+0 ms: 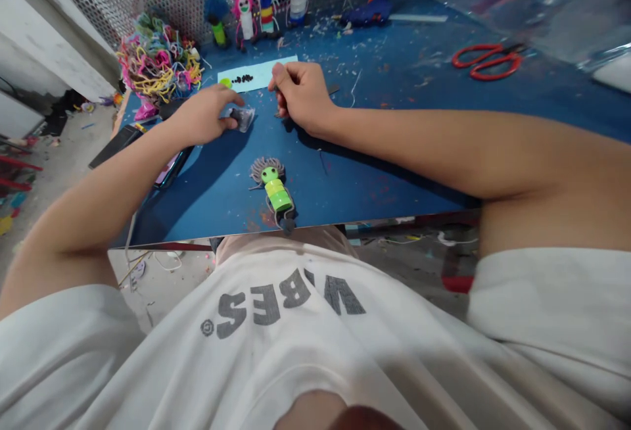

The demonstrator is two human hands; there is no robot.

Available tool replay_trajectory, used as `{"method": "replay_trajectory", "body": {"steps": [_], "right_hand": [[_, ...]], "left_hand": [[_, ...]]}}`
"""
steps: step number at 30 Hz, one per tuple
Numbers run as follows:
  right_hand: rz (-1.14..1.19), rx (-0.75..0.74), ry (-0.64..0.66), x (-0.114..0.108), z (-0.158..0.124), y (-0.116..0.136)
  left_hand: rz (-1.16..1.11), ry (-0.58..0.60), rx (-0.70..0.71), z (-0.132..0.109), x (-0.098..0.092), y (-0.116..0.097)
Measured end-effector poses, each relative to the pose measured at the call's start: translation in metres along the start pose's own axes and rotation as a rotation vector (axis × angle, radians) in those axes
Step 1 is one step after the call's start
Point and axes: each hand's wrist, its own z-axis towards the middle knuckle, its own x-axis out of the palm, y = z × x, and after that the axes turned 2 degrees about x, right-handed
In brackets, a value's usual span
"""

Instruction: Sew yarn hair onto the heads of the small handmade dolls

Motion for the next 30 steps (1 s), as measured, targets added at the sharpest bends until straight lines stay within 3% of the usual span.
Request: {"method": "replay_trajectory", "body": {"steps": [3, 6, 11, 14, 18, 21, 24, 30], "right_hand": [[0.019, 0.051, 0.021, -0.001, 0.004, 0.000], [0.025, 0.046, 0.033, -0.002, 0.004, 0.002], [0.000, -0.062, 0.055, -0.003, -0.006, 0.013], [-0.019, -0.117, 0.064, -0.005, -0.014, 0.019], [-0.079, -0.145, 0.073, -0.013, -0.018, 0.024], [-0.137, -0.204, 0.092, -0.020, -0.020, 0.037], [-0.135, -0.306, 0.115, -0.024, -0.023, 0.062], [-0.053, -0.597, 0.187, -0.022, -0.047, 0.129]], "left_hand": [[-0.100, -0.137, 0.020, -0.015, -0.018, -0.010], [-0.184, -0.175, -0.036, -0.041, -0.018, -0.049], [-0.093, -0.018, 0.035, -0.097, 0.031, -0.129], [-0.013, 0.007, -0.022, -0.116, 0.054, -0.157], [-0.011, 0.062, -0.075, -0.123, 0.062, -0.170], [-0.079, -0.036, -0.086, -0.126, 0.065, -0.170], [-0.264, -0.123, -0.064, -0.128, 0.073, -0.167], [-0.740, -0.163, -0.058, -0.120, 0.074, -0.162]]}}
